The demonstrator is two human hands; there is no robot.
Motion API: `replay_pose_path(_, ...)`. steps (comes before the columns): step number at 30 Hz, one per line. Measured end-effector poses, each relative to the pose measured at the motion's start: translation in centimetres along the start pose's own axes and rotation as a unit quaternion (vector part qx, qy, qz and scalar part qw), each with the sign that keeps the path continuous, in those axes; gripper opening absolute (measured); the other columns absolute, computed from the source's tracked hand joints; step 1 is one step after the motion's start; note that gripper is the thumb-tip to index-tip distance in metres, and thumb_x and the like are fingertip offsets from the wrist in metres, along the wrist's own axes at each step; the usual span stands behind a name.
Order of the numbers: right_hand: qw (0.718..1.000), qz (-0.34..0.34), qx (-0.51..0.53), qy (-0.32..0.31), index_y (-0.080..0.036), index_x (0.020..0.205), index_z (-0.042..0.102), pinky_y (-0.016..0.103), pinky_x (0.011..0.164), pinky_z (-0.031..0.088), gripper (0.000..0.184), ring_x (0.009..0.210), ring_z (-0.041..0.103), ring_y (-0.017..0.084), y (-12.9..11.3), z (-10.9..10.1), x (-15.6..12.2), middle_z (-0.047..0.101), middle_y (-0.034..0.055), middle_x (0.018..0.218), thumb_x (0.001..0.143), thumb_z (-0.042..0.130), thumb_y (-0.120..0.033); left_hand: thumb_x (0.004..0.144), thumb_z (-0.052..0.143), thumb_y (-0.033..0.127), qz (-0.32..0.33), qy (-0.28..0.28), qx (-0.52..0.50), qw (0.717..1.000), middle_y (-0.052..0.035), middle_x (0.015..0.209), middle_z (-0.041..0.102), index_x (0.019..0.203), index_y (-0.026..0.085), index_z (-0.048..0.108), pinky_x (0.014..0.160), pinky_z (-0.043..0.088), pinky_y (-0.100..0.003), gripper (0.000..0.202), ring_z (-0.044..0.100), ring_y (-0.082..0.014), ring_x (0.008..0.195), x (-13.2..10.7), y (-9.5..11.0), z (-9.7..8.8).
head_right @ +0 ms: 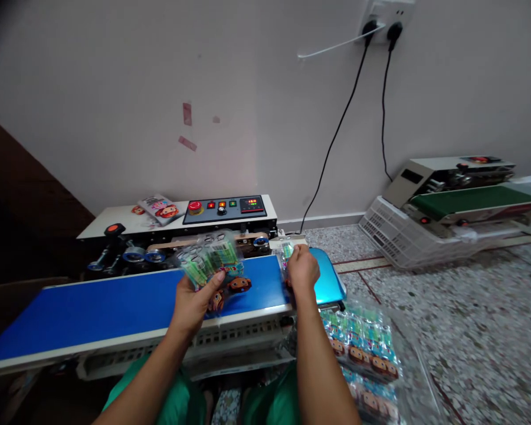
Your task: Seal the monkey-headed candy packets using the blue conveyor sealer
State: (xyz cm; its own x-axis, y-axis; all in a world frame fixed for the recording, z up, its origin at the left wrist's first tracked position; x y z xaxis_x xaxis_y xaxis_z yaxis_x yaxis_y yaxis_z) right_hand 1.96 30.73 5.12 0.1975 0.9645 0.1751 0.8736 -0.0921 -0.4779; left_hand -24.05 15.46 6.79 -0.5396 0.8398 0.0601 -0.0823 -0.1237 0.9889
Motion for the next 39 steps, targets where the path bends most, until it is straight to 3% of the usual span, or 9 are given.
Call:
replay_pose_path(7,0.997,-0.054,0.017,-0.047,-0.013,0.1,0.064,0.028,0.064,0.035,0.035,0.073,0.06,0.02,-3.6,2.8,-0.8,0.067,0.0134,0.081,0.091,0.035,-0.03,0.065,0.075,0.03,-0.032,-0.011,-0.025,0.999,-0.0081,0.094,0.072,0.095,0.014,0.066,0.079,0.052,-0.034,0.036,0.067,-0.0229,0.086,-0.2,-0.8,0.0)
replay_pose_path(10,0.984,-0.107,0.139,-0.028,-0.013,0.1,0.064,0.03,0.071,0.039,0.036,0.082,0.059,0.021,-6.0,1.3,-2.2,0.067,0.0129,0.089,0.091,0.038,-0.037,0.065,0.075,0.03,-0.028,-0.008,-0.021,0.999,-0.0087,0.093,0.072,0.098,0.013,0.065,0.08,0.051,-0.034,0.038,0.067,-0.0226,0.085,-0.1,-0.8,-0.1)
replay_pose_path(15,0.843,-0.18,0.486,-0.144,-0.019,0.104,0.064,0.03,0.074,0.046,0.037,0.085,0.061,0.018,-10.7,-1.4,-6.5,0.067,0.0056,0.095,0.086,0.048,-0.046,0.067,0.073,0.032,-0.031,-0.004,-0.016,0.999,-0.009,0.093,0.072,0.101,0.012,0.063,0.078,0.051,-0.035,0.041,0.066,-0.0236,0.084,-0.1,-0.7,0.0)
replay_pose_path(18,0.815,-0.208,0.53,-0.105,-0.019,0.089,0.068,0.03,0.078,0.046,0.023,0.085,0.06,0.017,-11.9,-3.2,-8.1,0.067,0.0035,0.089,0.082,0.057,-0.038,0.065,0.075,0.031,-0.026,-0.01,-0.031,0.999,-0.01,0.095,0.071,0.103,0.012,0.063,0.08,0.051,-0.035,0.044,0.067,-0.0242,0.086,-0.2,-0.4,0.4)
replay_pose_path(24,0.822,-0.116,0.554,0.067,-0.017,0.088,0.062,0.026,0.068,0.045,0.025,0.073,0.057,0.013,-7.4,-4.9,-6.2,0.063,0.0015,0.08,0.084,0.052,-0.04,0.064,0.075,0.032,-0.051,-0.014,-0.076,0.996,-0.0093,0.094,0.072,0.099,0.013,0.064,0.079,0.052,-0.037,0.041,0.068,-0.0236,0.083,-0.3,-1.1,0.7)
replay_pose_path(26,0.852,-0.081,0.506,0.102,-0.017,0.093,0.06,0.026,0.064,0.042,0.03,0.067,0.054,0.013,-4.9,-4.9,-4.6,0.06,0.0009,0.075,0.086,0.047,-0.043,0.064,0.076,0.032,-0.049,-0.005,-0.066,0.997,-0.0092,0.094,0.072,0.097,0.013,0.065,0.081,0.052,-0.037,0.039,0.067,-0.0232,0.085,-0.2,-1.3,0.4)
replay_pose_path(29,0.936,-0.068,0.322,0.127,-0.015,0.093,0.061,0.027,0.062,0.038,0.034,0.066,0.053,0.016,-2.1,-4.4,-2.4,0.061,0.0036,0.072,0.087,0.042,-0.043,0.063,0.076,0.031,-0.049,0.003,-0.067,0.997,-0.0091,0.096,0.072,0.099,0.014,0.065,0.084,0.051,-0.037,0.041,0.067,-0.0228,0.087,-0.1,-1.3,0.0)
replay_pose_path(33,0.995,-0.029,0.06,0.073,-0.012,0.093,0.064,0.028,0.059,0.032,0.033,0.064,0.054,0.018,0.0,-1.8,-0.4,0.063,0.0094,0.071,0.088,0.04,-0.034,0.063,0.077,0.028,-0.058,0.001,-0.083,0.995,-0.0093,0.093,0.072,0.103,0.013,0.064,0.082,0.053,-0.039,0.045,0.067,-0.023,0.084,-0.2,-1.3,0.3)
replay_pose_path(39,0.999,-0.013,-0.035,0.003,-0.013,0.099,0.062,0.029,0.058,0.031,0.033,0.066,0.058,0.021,-1.7,1.4,-0.3,0.065,0.0124,0.075,0.09,0.036,-0.032,0.064,0.076,0.027,-0.06,0.003,-0.086,0.994,-0.0077,0.091,0.072,0.096,0.013,0.065,0.077,0.054,-0.034,0.037,0.068,-0.0215,0.08,-0.5,-1.1,0.5)
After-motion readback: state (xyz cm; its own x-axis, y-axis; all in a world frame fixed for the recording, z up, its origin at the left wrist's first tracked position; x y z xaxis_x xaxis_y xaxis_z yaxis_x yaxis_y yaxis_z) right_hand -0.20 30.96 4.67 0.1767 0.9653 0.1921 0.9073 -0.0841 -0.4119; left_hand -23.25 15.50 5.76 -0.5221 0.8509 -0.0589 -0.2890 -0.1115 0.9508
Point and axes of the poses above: each hand's wrist, its own x-axis towards the middle knuckle, its own z-axis out of the palm, y = z × x, the point moved 10 cm from there along x, towards the middle knuckle
